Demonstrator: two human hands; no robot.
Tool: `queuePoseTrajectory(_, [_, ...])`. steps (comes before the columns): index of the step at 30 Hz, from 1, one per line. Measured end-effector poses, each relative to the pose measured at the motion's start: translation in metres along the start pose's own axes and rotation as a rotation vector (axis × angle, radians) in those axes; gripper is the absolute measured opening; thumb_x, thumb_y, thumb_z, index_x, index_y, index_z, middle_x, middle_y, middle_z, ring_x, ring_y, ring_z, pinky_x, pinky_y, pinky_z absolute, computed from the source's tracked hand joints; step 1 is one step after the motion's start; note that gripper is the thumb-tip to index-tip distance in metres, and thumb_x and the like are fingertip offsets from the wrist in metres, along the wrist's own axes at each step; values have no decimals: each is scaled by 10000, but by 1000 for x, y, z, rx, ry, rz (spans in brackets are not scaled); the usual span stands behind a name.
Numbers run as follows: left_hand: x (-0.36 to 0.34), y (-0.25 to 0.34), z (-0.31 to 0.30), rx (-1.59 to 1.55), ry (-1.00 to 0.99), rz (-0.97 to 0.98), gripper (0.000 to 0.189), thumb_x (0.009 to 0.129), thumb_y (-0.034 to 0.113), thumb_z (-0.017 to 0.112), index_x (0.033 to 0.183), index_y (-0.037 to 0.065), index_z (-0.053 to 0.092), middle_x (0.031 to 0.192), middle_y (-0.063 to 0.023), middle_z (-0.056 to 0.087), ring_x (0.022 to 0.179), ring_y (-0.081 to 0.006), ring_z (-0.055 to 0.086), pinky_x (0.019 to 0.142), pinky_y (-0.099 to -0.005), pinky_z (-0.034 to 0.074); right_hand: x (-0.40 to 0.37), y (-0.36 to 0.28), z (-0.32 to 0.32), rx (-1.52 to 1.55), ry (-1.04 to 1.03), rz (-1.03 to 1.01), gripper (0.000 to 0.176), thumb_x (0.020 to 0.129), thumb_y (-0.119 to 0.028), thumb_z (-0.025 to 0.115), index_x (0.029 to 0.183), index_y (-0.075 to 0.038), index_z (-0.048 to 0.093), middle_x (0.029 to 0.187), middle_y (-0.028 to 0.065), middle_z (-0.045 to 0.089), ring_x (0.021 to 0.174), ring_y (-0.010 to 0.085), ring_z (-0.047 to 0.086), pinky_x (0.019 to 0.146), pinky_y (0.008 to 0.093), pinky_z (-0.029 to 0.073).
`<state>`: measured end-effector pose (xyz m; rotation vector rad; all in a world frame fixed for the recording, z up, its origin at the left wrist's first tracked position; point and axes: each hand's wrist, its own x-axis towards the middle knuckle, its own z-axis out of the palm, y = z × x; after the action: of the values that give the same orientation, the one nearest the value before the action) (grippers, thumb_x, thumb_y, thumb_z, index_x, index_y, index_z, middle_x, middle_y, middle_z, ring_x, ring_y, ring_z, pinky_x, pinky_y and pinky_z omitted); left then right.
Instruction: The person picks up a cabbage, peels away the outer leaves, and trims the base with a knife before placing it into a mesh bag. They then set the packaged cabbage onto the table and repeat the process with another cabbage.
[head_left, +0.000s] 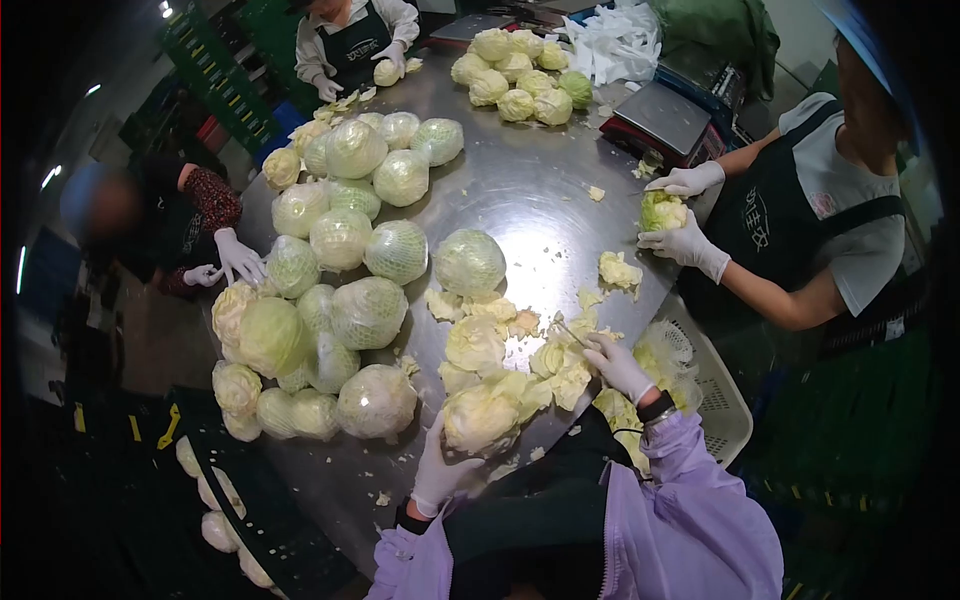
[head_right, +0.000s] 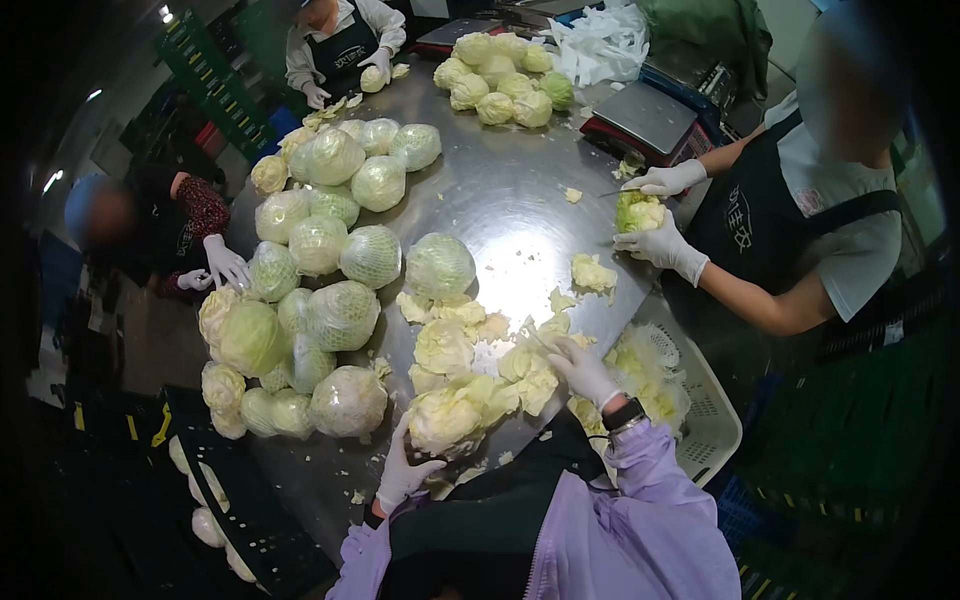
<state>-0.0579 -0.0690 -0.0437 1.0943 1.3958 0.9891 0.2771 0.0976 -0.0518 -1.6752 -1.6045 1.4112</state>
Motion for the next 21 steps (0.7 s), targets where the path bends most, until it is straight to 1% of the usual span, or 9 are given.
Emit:
queuePoseTrajectory(4, [3,9,9,330,28,-82,811,734,145,789,1418,84,357,1332,-156,490,1192,-248,526,957,-330,464,-32,-23,10,740,161,31,494,892,-193,648,1320,-20,476,872,73,633,705,140,594,612,265,485])
queuePoseTrajectory(6, [6,2,12,318,69,50,706,775,161,749,1389,93,408,1314,-161,507,1195,-278,529,959,-329,457,-43,-44,21,687,209,34,602,856,-160,687,1375,-12,420,963,88,660,637,87,548,572,227,454])
queuePoseTrajectory(8, [8,15,8,393,19,147,674,804,170,725,1392,90,405,1344,-163,492,1200,-310,527,978,-349,444,-43,-64,40,271,65,-283,725,824,-152,716,1437,-37,346,1134,140,641,765,120,607,685,222,482])
queuePoseTrajectory(9, [7,23,6,416,7,181,654,816,181,714,1389,90,411,1348,-158,491,1199,-311,529,984,-349,439,-48,-90,42,254,-121,-163,784,790,-166,749,1449,-53,338,1283,181,569,1060,201,607,886,274,466])
queuePoseTrajectory(10, [6,31,2,442,4,212,635,829,192,704,1386,91,417,1353,-154,490,1199,-311,531,990,-349,434,-36,-88,59,247,-100,-403,766,778,-211,768,1427,-67,386,1304,181,553,1235,212,511,1000,305,398])
queuePoseTrajectory(15, [-15,55,-43,350,464,41,328,820,122,720,1129,43,642,990,-107,671,771,-150,654,693,-253,509,0,-49,97,-57,-303,-344,568,829,-261,726,1310,-39,521,1148,109,634,1019,185,597,875,290,468])
queuePoseTrajectory(17, [-22,48,-67,785,795,356,418,785,91,735,1179,43,607,1083,-90,626,1017,-214,596,871,-330,468,-1,-39,97,21,-408,-226,499,855,-254,703,1272,-27,554,1046,81,667,902,156,621,802,279,499])
queuePoseTrajectory(19, [-26,54,-97,556,1097,185,693,788,100,731,1391,33,398,1398,-168,402,1259,-305,418,984,-406,390,-7,-39,98,176,-443,20,508,867,-279,696,1289,-36,552,1121,82,642,1041,180,594,905,291,459])
queuePoseTrajectory(21, [-21,44,-138,298,1289,160,748,849,116,683,1462,59,259,1451,-165,324,1277,-338,391,981,-437,389,-9,-32,99,289,-443,117,378,901,-255,648,1203,-32,603,904,22,646,758,119,611,666,246,485])
